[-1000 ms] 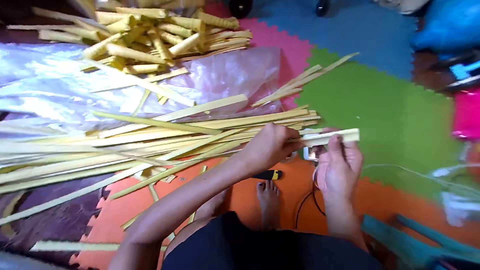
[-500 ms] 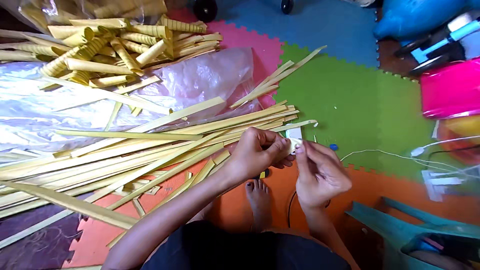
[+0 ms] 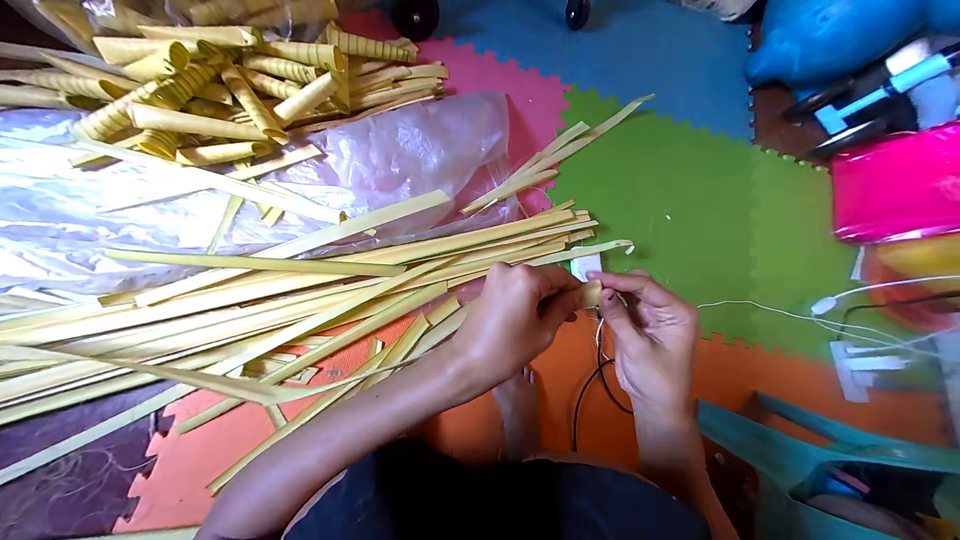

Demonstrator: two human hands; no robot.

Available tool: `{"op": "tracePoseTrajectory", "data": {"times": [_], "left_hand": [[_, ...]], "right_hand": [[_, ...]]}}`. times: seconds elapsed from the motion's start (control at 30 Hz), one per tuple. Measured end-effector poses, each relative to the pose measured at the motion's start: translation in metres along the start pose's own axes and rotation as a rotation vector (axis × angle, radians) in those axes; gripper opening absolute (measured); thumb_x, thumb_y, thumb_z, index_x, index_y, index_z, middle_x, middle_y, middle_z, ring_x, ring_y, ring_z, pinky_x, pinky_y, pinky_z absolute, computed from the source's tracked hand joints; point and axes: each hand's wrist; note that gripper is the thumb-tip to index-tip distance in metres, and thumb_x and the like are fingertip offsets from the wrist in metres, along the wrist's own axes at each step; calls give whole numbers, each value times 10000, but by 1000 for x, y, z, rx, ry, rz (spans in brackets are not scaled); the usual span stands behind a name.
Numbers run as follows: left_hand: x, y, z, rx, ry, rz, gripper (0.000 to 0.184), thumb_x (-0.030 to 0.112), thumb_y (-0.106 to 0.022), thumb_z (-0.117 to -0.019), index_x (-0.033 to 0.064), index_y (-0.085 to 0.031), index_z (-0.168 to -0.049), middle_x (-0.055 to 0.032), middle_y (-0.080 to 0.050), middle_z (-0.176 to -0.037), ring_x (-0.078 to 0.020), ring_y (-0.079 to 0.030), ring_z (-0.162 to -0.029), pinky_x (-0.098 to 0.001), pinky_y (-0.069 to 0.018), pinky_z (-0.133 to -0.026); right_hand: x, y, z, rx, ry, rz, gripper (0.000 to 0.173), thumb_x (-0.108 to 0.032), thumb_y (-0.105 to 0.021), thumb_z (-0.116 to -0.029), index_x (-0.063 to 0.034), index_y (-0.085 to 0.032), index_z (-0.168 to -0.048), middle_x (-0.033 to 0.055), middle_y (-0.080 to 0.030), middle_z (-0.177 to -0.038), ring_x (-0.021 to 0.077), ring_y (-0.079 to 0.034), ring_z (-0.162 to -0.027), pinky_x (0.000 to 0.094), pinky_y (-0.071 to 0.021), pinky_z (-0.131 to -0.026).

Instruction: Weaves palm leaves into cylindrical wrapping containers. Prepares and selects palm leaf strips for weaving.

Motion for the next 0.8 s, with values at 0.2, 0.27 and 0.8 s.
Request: {"op": "tracePoseTrajectory", "data": {"times": [0.2, 0.27, 0.8], "left_hand": [[2, 5, 2, -125, -23, 156, 141, 2, -583, -999, -29, -713, -1044, -59, -740, -843, -50, -719, -733, -210, -616, -701], [1, 7, 2, -112, -30, 155, 142, -10, -579, -995, -20, -708, -1053, -52, -744, -856, -50, -718, -737, -210, -616, -703], [-3, 23, -2, -240, 144, 266, 105, 9, -634, -989, -31, -681, -1074, -66, -747, -853, -87, -735, -732, -234, -633, -700]], "right_hand": [[-2, -13, 2, 125, 164, 150, 113, -60, -657, -967, -159, -680, -1018, -98, -628, -931, -4, -634, -832, 185, -581, -777], [1, -9, 3, 96, 111, 43, 136, -144, -706, -960, -200, -722, -1082, -98, -697, -1009, 31, -678, -908, 227, -595, -830], [2, -1, 19, 24, 383, 400, 160, 43, -654, -928, -2, -790, -999, 96, -779, -1051, 136, -749, -986, 256, -624, -855]]}}
Point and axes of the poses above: each hand's wrist, its own z-axis away from the middle knuckle, its own y-axis out of the back of the hand, x = y × z
